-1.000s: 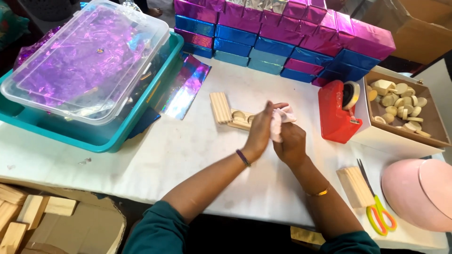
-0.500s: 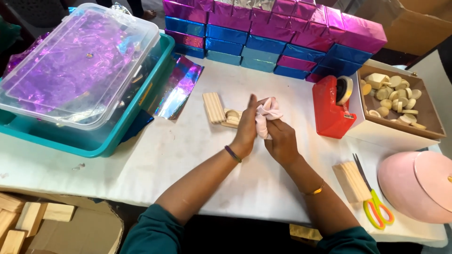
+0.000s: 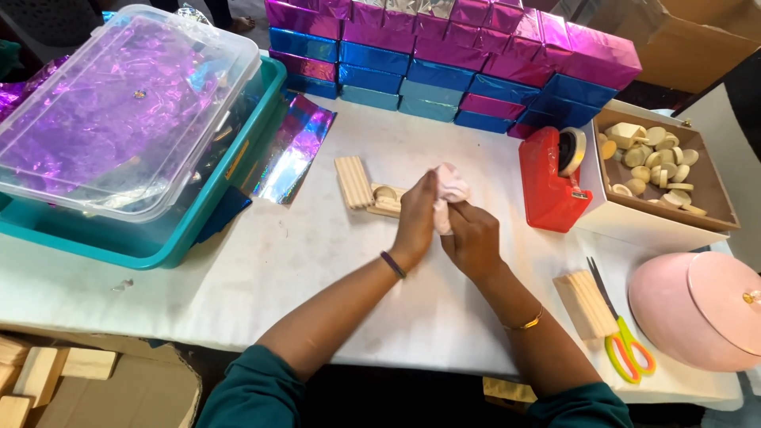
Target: Wraps a wooden block with shiny pink decorative foil and secures it.
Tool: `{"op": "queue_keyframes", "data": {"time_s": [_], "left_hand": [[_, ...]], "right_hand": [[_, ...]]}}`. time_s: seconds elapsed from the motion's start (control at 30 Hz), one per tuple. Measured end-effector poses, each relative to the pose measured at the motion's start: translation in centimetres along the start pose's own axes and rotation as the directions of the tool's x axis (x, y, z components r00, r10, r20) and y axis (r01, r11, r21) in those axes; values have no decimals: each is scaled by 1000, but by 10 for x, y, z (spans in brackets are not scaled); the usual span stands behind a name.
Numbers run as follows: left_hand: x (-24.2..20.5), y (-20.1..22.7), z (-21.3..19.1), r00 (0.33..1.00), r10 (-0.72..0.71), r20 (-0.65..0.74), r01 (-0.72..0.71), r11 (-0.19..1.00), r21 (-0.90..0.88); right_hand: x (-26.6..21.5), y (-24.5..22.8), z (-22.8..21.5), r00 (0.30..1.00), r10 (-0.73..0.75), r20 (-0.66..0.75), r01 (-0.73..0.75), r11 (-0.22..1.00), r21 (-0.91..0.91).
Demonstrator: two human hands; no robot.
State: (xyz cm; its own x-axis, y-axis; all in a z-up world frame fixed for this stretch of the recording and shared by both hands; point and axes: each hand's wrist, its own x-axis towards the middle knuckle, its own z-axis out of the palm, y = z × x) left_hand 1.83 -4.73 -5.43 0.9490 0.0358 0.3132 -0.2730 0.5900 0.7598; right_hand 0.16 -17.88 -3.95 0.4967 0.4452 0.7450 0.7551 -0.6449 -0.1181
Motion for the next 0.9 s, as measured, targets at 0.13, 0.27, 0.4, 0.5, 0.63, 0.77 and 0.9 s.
{"op": "queue_keyframes", "data": {"time_s": [0.13, 0.27, 0.4, 0.5, 0.63, 0.77, 0.9], "left_hand": [[-19, 43, 20, 915, 333, 229, -404, 765, 502], [-11, 28, 19, 885, 333, 326, -450, 793, 411], [8, -30, -12, 958, -100, 270, 54, 984, 171], [21, -36, -30, 934, -195, 300, 112, 956, 273], [28, 9, -35, 943, -248, 222, 99, 846, 524], [34, 15, -55, 985, -120, 122, -113, 84, 990], [37, 22, -61, 971, -31, 236, -232, 94, 968]], "right_hand": [[-24, 31, 22, 768, 558, 316, -590, 422, 689], [-2, 31, -7, 666, 585, 463, -552, -31, 833], [7, 29, -6, 676, 714, 180, -535, 309, 786], [6, 34, -2, 792, 607, 65, -489, 566, 664], [7, 40, -4, 805, 592, 32, -493, 638, 592], [7, 51, -13, 788, 615, -4, -515, 662, 545], [7, 58, -10, 815, 578, -38, -458, 683, 569]]}}
